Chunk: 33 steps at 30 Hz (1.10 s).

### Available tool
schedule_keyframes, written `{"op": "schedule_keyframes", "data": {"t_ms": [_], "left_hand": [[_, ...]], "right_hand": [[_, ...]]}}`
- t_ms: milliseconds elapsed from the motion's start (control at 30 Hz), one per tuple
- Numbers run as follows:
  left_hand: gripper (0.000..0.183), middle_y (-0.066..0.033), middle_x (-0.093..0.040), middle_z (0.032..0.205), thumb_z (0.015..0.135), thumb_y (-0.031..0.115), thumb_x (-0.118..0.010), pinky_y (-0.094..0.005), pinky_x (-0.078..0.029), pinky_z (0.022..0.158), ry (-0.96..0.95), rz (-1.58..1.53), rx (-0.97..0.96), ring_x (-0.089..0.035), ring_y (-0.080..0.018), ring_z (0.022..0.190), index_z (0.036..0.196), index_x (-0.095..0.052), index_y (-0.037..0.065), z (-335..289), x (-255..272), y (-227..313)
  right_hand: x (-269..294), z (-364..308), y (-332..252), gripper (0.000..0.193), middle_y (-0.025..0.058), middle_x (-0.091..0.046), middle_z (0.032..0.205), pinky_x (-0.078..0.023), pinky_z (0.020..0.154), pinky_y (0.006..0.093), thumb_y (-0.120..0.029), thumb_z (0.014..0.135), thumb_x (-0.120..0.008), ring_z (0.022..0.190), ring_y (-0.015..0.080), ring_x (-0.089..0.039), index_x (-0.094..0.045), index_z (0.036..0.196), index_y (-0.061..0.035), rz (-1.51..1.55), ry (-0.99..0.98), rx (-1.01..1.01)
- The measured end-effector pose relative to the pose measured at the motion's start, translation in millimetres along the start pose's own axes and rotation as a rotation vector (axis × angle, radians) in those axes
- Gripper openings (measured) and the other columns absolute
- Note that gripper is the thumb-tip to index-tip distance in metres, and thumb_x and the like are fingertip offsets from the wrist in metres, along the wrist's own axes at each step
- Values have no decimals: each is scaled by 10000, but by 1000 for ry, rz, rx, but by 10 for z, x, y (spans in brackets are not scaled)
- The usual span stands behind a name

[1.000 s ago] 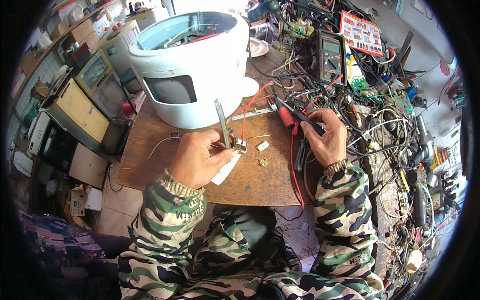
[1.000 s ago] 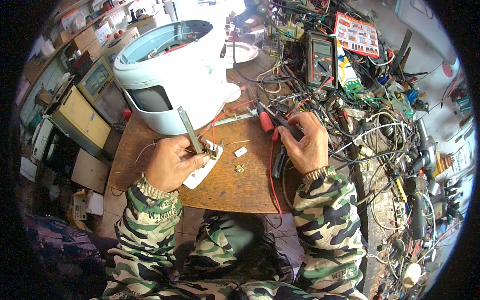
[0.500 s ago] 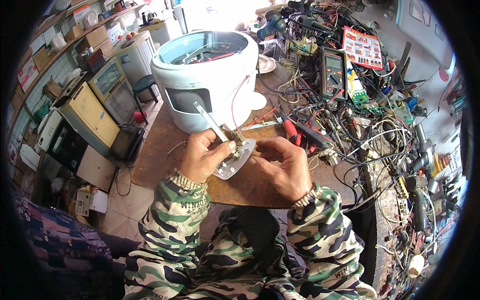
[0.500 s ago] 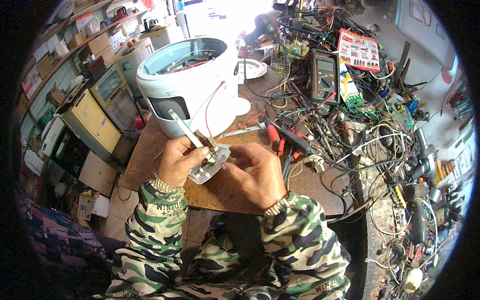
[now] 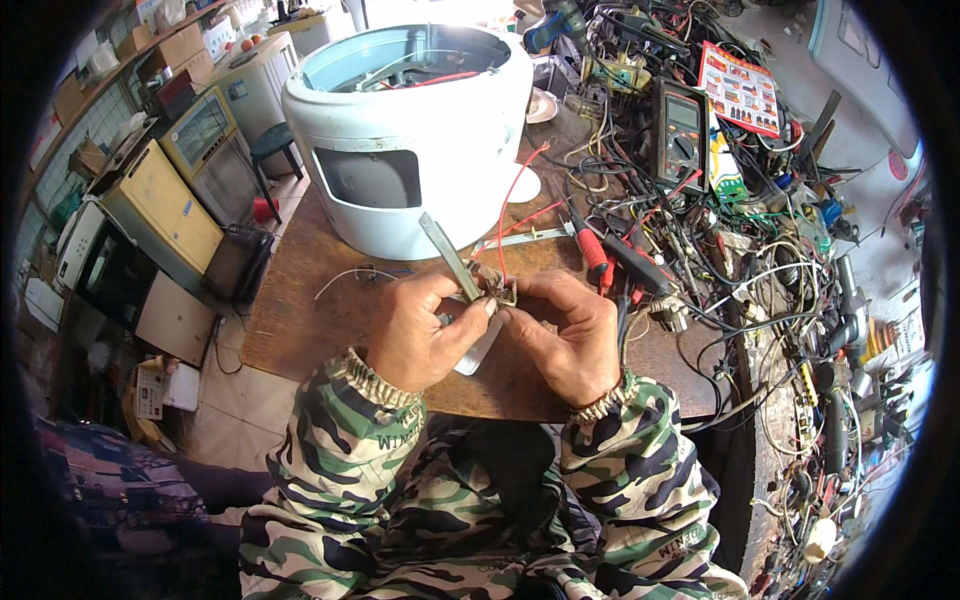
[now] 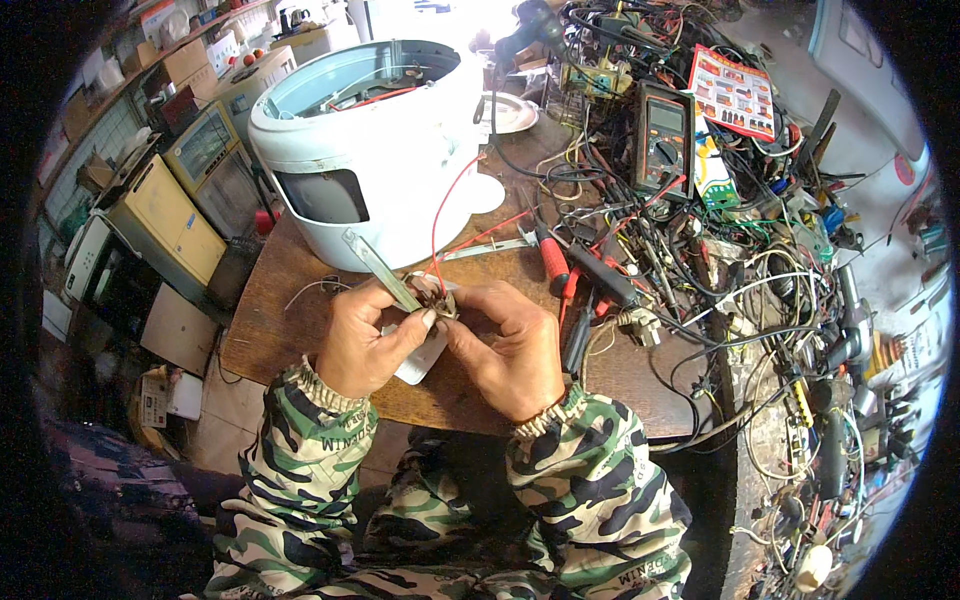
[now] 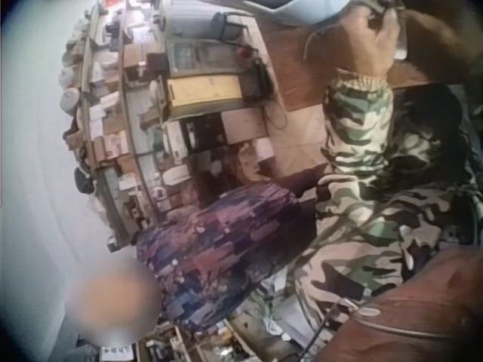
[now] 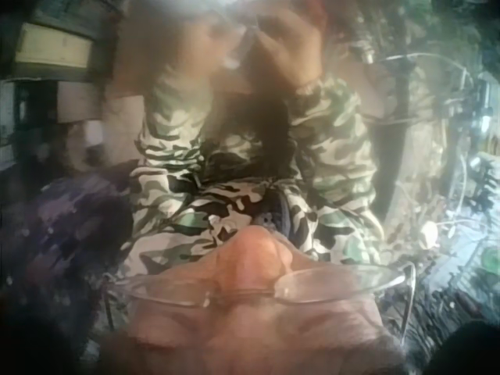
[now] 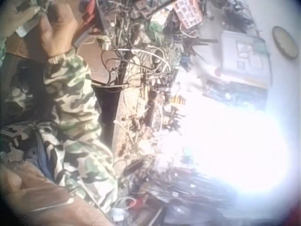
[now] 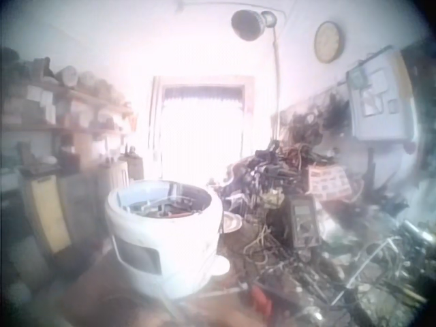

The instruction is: The person solders wires to a small electronic component using a soldering iron and solder wire. They repeatedly heat the connection points and apply solder to secure the wires in place.

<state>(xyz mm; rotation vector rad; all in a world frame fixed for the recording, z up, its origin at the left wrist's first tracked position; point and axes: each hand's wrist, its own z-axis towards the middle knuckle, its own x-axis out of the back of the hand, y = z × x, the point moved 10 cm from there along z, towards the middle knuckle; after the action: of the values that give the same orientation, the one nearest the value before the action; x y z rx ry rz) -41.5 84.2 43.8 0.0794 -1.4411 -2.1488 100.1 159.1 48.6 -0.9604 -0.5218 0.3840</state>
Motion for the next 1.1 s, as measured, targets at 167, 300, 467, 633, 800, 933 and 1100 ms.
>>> {"op": "schedule_keyframes", "data": {"t_ms": [167, 300, 467, 633, 800, 933, 1100], "left_hand": [[174, -198, -726, 956, 835, 72, -734, -375, -565, 714, 9, 178, -37, -733, -343, 858, 991, -723, -5, 17, -15, 108], [149, -182, -711, 894, 832, 63, -733, -386, -551, 677, 37, 184, -98, -720, -341, 805, 962, -715, -6, 14, -17, 104], [118, -168, -693, 848, 830, 57, -729, -393, -540, 653, 49, 178, -123, -701, -344, 760, 926, -704, -6, 4, -21, 111], [108, -167, -690, 853, 829, 52, -727, -399, -537, 654, 42, 192, -100, -698, -343, 766, 914, -697, -8, -16, -36, 102], [112, -180, -686, 857, 826, 48, -727, -411, -534, 652, 30, 173, -83, -689, -354, 771, 914, -694, -13, -10, -41, 59], [106, -181, -680, 846, 827, 42, -724, -421, -529, 648, 40, 204, -126, -681, -362, 762, 912, -691, -13, 0, -39, 107], [102, -180, -679, 844, 827, 34, -722, -420, -529, 647, 52, 237, -163, -681, -366, 767, 910, -688, -14, -10, -34, 161]], "right_hand": [[31, -16, 3, 213, 87, -710, 923, -530, 761, 282, -45, 854, -811, 858, 139, -664, -737, 1040, 25, -145, 28, 5], [25, -18, 40, 204, 90, -728, 900, -532, 759, 280, -50, 849, -818, 825, 137, -668, -740, 1023, 25, -201, 25, -40], [18, -6, 72, 193, 79, -734, 868, -531, 748, 280, -49, 846, -821, 802, 131, -669, -739, 1001, 31, -167, 1, -53], [17, -10, 122, 189, 77, -740, 877, -528, 762, 279, -56, 849, -821, 821, 123, -666, -740, 999, 25, -129, -29, -82], [8, 37, 109, 197, 74, -735, 885, -523, 777, 285, -61, 846, -819, 830, 145, -668, -742, 1012, 13, -116, -55, -57], [-4, 48, 40, 204, 76, -723, 867, -518, 765, 292, -66, 845, -819, 815, 164, -665, -744, 1022, 4, -198, -43, 10], [0, 14, 56, 200, 84, -715, 849, -511, 737, 297, -76, 846, -821, 791, 158, -654, -743, 1015, -2, -244, -27, -27]]}}
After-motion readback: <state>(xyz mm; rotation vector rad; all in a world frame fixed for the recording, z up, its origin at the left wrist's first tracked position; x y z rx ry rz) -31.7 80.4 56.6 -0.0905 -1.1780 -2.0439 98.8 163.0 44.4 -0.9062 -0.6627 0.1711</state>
